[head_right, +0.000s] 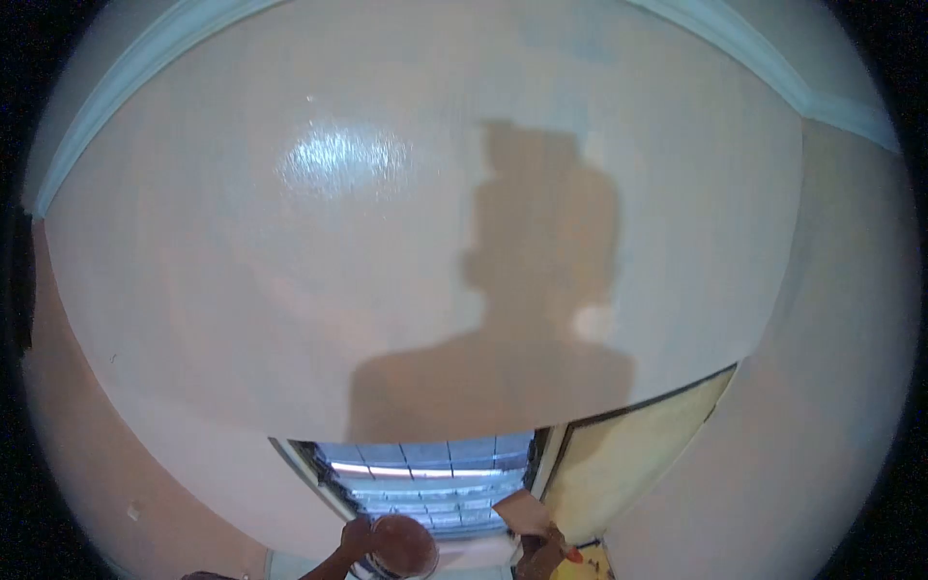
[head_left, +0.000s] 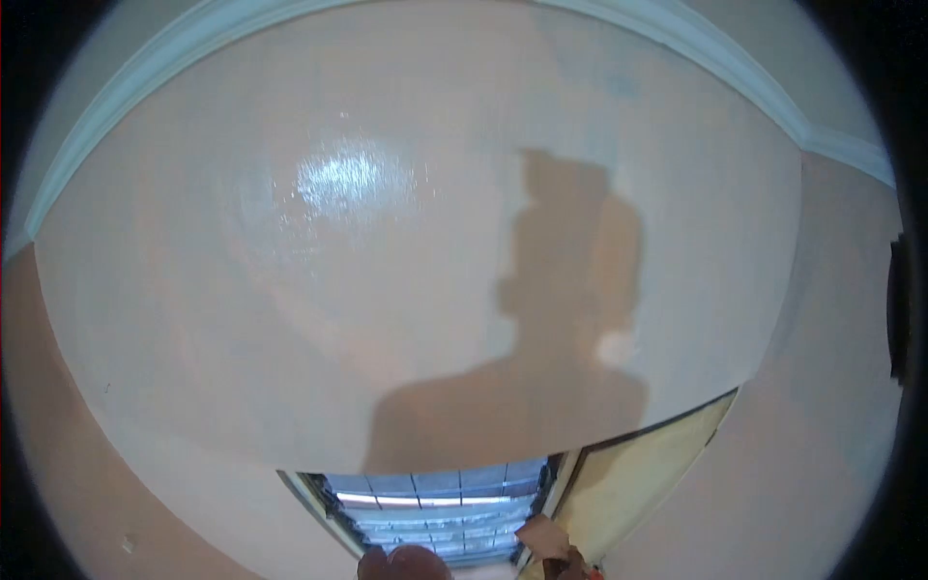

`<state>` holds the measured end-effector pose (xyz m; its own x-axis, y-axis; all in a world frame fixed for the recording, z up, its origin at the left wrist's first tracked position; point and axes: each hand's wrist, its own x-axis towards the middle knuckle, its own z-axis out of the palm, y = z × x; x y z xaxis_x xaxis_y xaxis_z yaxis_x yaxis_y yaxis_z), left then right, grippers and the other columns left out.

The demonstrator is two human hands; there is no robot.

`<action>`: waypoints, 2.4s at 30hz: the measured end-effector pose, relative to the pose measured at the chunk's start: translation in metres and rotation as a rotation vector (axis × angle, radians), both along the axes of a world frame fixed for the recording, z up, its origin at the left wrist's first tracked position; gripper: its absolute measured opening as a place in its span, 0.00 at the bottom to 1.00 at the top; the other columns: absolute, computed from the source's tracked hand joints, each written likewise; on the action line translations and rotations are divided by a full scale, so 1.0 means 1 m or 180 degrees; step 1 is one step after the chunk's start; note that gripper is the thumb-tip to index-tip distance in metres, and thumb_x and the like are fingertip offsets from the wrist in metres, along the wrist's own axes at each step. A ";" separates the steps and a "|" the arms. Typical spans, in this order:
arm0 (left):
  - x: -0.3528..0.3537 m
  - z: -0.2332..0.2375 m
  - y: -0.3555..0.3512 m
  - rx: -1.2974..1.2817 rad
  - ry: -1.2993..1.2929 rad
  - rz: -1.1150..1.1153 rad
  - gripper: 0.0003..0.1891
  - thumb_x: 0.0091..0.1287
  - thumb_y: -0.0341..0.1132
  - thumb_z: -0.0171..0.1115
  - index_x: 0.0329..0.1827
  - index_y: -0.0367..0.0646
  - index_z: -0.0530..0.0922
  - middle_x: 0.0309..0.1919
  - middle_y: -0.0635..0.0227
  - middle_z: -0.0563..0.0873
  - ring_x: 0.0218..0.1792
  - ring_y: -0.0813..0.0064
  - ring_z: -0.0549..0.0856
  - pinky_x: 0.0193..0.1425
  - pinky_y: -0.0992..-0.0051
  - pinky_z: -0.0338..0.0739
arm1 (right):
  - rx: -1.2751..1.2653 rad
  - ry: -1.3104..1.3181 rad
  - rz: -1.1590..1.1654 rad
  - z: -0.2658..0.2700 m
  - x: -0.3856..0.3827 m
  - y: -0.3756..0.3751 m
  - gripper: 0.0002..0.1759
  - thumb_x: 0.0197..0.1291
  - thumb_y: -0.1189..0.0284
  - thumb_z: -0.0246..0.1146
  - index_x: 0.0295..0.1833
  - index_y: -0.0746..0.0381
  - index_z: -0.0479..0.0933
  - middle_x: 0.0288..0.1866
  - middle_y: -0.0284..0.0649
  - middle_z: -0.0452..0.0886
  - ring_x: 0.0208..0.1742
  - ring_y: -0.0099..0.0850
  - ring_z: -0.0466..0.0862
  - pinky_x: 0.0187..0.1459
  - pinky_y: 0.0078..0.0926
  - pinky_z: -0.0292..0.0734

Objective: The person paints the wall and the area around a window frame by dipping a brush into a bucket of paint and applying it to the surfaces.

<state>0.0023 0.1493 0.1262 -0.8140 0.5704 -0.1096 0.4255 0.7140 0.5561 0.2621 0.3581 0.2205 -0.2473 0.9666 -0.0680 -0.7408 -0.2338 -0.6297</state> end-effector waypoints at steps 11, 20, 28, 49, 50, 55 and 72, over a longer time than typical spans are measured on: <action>-0.008 0.039 -0.009 0.0246 0.0111 0.0125 0.26 0.47 0.51 0.71 0.40 0.37 0.77 0.35 0.46 0.84 0.40 0.46 0.84 0.44 0.54 0.78 | 0.1034 0.0182 -0.1214 0.200 0.022 0.063 0.15 0.65 0.63 0.59 0.51 0.60 0.74 0.47 0.37 0.77 0.46 0.29 0.77 0.49 0.30 0.73; -0.021 0.050 -0.024 0.0229 0.0214 0.0135 0.26 0.44 0.50 0.73 0.37 0.38 0.77 0.33 0.49 0.84 0.39 0.48 0.85 0.42 0.56 0.78 | 0.2538 0.1848 -0.1527 0.485 -0.027 0.121 0.19 0.67 0.67 0.57 0.57 0.68 0.68 0.54 0.46 0.73 0.51 0.36 0.79 0.58 0.32 0.79; -0.017 0.030 -0.027 0.0816 0.0185 0.0314 0.23 0.49 0.49 0.71 0.35 0.38 0.76 0.31 0.49 0.83 0.36 0.46 0.83 0.40 0.54 0.76 | 0.2819 0.0530 -0.1120 0.369 -0.039 0.059 0.14 0.65 0.72 0.57 0.53 0.66 0.71 0.51 0.41 0.76 0.51 0.29 0.78 0.51 0.33 0.80; 0.024 0.136 0.036 0.1149 -0.0085 -0.0268 0.11 0.54 0.33 0.63 0.31 0.37 0.70 0.20 0.57 0.77 0.22 0.63 0.77 0.29 0.65 0.71 | 0.2191 -0.3552 0.1354 0.041 -0.090 -0.053 0.11 0.51 0.70 0.68 0.38 0.66 0.81 0.25 0.38 0.83 0.28 0.21 0.81 0.31 0.22 0.76; 0.025 0.131 0.038 0.1155 -0.0096 -0.0322 0.11 0.54 0.32 0.63 0.31 0.37 0.70 0.20 0.57 0.77 0.22 0.62 0.78 0.29 0.65 0.71 | 0.2116 -0.3651 0.1426 0.033 -0.094 -0.051 0.12 0.51 0.69 0.68 0.38 0.66 0.81 0.25 0.39 0.83 0.28 0.22 0.82 0.31 0.23 0.76; 0.034 0.133 0.043 0.1047 -0.0214 -0.0487 0.12 0.50 0.31 0.59 0.36 0.37 0.69 0.23 0.50 0.80 0.29 0.45 0.81 0.35 0.55 0.72 | 0.2459 -0.4221 0.1268 -0.007 -0.103 -0.048 0.17 0.53 0.60 0.67 0.39 0.64 0.82 0.28 0.49 0.84 0.29 0.44 0.84 0.35 0.36 0.79; 0.037 0.137 0.046 0.0969 -0.0302 -0.0460 0.12 0.54 0.33 0.63 0.34 0.36 0.70 0.24 0.51 0.81 0.28 0.50 0.83 0.33 0.60 0.74 | 0.0750 -0.2552 0.1374 0.019 -0.043 -0.039 0.07 0.56 0.76 0.66 0.40 0.67 0.81 0.33 0.38 0.83 0.35 0.23 0.82 0.34 0.22 0.79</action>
<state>0.0394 0.1951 0.2629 -0.7168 0.6972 0.0119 0.4462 0.4455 0.7762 0.2192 0.3188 0.2391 -0.5515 0.8128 -0.1875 0.0553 -0.1886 -0.9805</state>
